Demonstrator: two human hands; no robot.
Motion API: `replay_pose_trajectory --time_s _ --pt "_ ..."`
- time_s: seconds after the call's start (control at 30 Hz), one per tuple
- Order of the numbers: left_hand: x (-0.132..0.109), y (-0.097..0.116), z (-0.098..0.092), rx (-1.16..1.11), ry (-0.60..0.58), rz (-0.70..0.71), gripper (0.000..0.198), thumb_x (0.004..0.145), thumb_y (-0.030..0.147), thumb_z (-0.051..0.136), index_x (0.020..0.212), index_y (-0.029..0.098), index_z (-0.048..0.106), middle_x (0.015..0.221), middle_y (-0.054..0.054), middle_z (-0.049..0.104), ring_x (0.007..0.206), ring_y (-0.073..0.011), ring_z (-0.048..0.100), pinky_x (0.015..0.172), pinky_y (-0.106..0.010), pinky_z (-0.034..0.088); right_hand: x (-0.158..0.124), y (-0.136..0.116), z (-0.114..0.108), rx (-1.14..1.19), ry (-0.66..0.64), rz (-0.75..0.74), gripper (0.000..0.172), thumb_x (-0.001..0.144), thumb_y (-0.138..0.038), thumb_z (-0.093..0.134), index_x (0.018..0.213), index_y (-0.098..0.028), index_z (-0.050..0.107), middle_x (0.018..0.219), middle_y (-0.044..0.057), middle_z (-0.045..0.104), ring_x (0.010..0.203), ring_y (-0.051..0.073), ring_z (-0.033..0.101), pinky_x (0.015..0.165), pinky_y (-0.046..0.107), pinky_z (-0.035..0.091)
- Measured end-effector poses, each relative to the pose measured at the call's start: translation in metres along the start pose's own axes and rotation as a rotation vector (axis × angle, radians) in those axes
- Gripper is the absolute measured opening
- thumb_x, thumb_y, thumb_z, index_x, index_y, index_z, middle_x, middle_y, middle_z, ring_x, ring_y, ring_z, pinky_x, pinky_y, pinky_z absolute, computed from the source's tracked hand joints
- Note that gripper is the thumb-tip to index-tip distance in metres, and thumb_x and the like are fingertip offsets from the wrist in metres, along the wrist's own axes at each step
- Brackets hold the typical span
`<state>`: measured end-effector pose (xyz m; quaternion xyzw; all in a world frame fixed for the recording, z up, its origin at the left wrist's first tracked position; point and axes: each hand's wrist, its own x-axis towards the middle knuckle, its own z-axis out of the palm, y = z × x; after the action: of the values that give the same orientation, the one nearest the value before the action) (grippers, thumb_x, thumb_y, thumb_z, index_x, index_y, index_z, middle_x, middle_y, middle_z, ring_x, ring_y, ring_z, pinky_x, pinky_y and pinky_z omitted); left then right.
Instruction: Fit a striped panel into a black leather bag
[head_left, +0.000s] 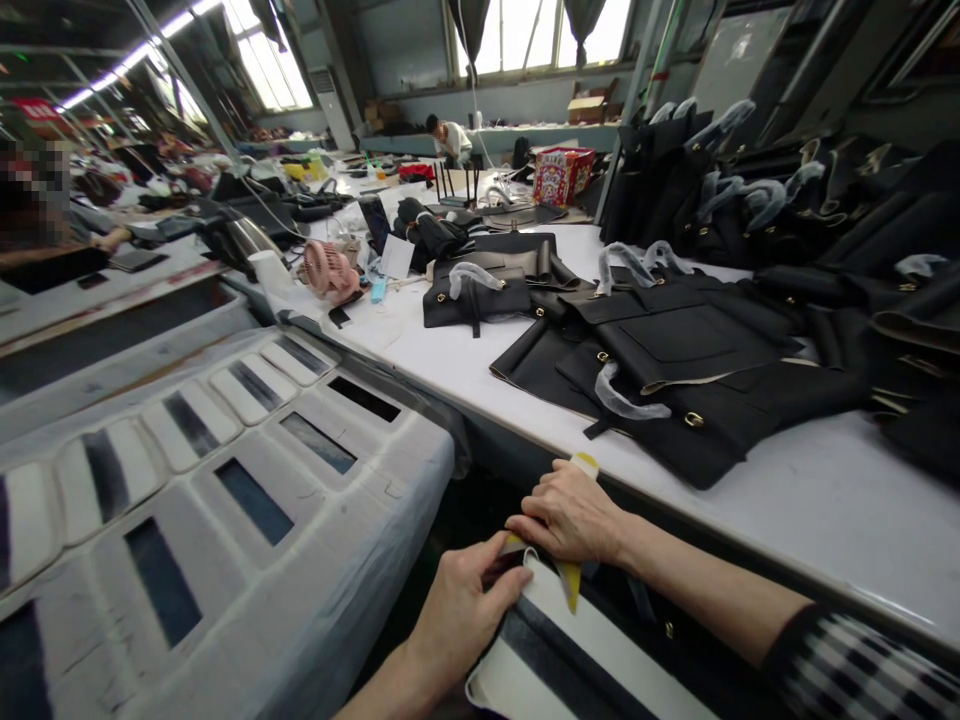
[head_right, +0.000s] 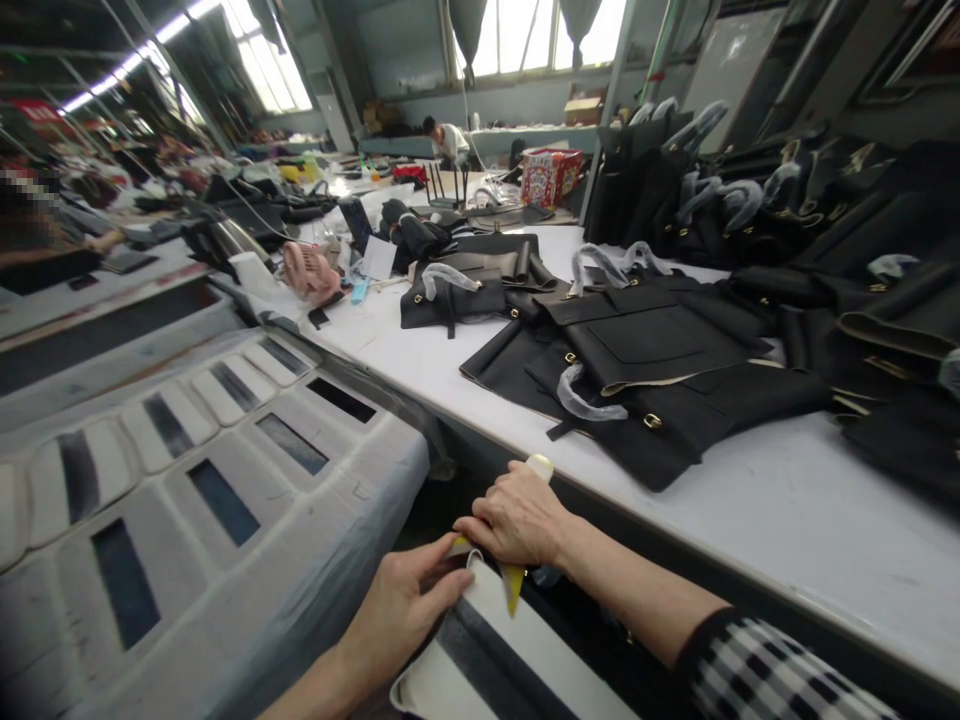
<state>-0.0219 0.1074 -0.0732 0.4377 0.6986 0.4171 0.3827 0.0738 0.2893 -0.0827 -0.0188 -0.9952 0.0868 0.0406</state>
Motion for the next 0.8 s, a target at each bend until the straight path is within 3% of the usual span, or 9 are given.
replay_pose_trajectory --time_s 0.17,0.63,0.8 --pt "-0.002 -0.003 0.001 0.187 0.036 0.012 0.013 0.091 0.028 0.055 0.083 0.019 0.061 0.075 0.003 0.062 0.069 -0.0122 0.056 0.066 -0.023 0.037 -0.002 -0.001 0.001 -0.004 0.008 -0.012 0.053 0.100 -0.048 0.035 0.062 -0.020 0.060 0.061 0.003 0.065 0.060 0.015 0.056 0.066 0.036 0.020" --pt "-0.001 -0.005 0.006 0.271 0.004 -0.010 0.024 0.095 0.038 0.048 0.083 0.021 0.060 0.079 -0.002 0.067 0.071 -0.0170 0.062 0.065 -0.027 0.037 -0.009 -0.005 -0.003 0.010 -0.031 -0.009 0.054 0.102 -0.046 0.032 0.065 -0.019 0.060 0.062 0.004 0.065 0.061 0.016 0.055 0.067 0.037 0.020" --pt "0.001 -0.009 0.009 0.396 -0.027 0.024 0.028 0.097 0.037 0.043 0.083 0.021 0.060 0.077 -0.004 0.068 0.069 -0.0184 0.063 0.064 -0.029 0.036 -0.014 -0.006 -0.002 0.017 -0.055 -0.001 0.052 0.102 -0.045 0.032 0.066 -0.020 0.060 0.064 0.003 0.065 0.060 0.016 0.053 0.067 0.037 0.018"
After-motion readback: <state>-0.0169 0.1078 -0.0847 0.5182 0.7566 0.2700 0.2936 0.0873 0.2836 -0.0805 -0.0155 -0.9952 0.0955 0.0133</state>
